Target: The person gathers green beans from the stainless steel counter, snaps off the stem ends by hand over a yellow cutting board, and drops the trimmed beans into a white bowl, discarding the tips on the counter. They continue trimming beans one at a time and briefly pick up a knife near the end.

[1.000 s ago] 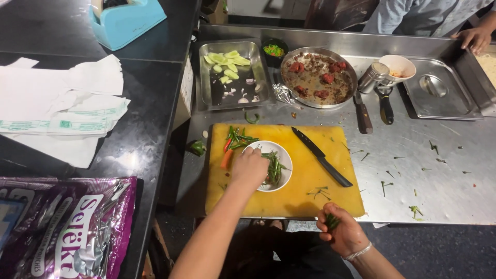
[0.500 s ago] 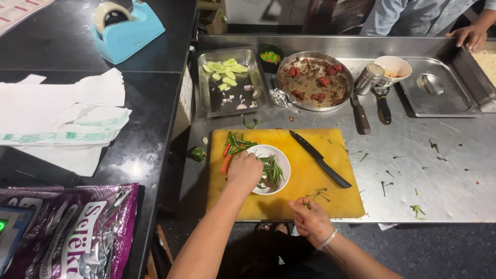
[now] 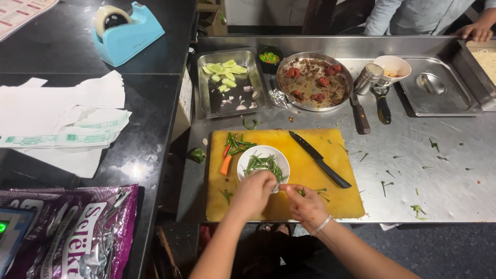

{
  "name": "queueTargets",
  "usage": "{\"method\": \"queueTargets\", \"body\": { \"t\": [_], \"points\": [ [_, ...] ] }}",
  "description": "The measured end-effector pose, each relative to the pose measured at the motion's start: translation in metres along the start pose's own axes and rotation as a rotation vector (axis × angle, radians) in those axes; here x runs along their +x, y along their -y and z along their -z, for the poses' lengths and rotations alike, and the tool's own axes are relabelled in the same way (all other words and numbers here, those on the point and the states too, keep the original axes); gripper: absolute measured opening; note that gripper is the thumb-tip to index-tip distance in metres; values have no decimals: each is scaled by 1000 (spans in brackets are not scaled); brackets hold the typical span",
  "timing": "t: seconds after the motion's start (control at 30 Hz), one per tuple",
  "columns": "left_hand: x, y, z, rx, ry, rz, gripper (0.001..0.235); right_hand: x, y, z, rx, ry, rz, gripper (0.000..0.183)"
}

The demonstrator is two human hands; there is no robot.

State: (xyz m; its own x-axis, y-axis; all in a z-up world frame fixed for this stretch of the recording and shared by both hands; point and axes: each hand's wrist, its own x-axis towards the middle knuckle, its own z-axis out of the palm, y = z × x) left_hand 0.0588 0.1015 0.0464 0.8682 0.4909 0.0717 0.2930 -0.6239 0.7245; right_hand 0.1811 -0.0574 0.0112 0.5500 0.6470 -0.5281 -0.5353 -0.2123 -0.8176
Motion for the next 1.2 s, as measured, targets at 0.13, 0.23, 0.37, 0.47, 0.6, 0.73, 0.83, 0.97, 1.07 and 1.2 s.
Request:
{"method": "queueTargets", "body": {
  "t": [0.13,0.23,0.37,0.47,0.6,0.73,0.83,0.97,1.07,1.2],
  "points": [
    [-46,-16,-8,-508,-124,191,17,3,-9,-1,43,57,78,31],
    [-72,-5,-33,-737,-127,365,20,-16,-5,0,-495,22,482,36],
    [-91,0,-53,-901,-215,200,20,-20,-16,9,-1026,254,1002,21],
    [-86,0,-49,-757,-283,371,22,-19,-20,4,-749,294,944,15],
    [-82,-3,-59,-784,-348,290,21,-11,-29,4,-17,163,118,22],
    [-79,-13,-65,-1141,-152,487,19,-8,-36,2,31,98,201,16],
    [-80,-13,-66,-1180,-144,527,20,-8,-42,4,-40,52,248,15],
    [-80,-18,-58,-1110,-162,506,20,-9,-49,10,-121,61,260,15],
    [-84,-31,-40,-812,-105,411,19,-10,-51,10,-228,67,311,16],
    [-90,-23,-50,-381,-303,58,11,-23,-41,1,-213,148,369,20]
  ]
}}
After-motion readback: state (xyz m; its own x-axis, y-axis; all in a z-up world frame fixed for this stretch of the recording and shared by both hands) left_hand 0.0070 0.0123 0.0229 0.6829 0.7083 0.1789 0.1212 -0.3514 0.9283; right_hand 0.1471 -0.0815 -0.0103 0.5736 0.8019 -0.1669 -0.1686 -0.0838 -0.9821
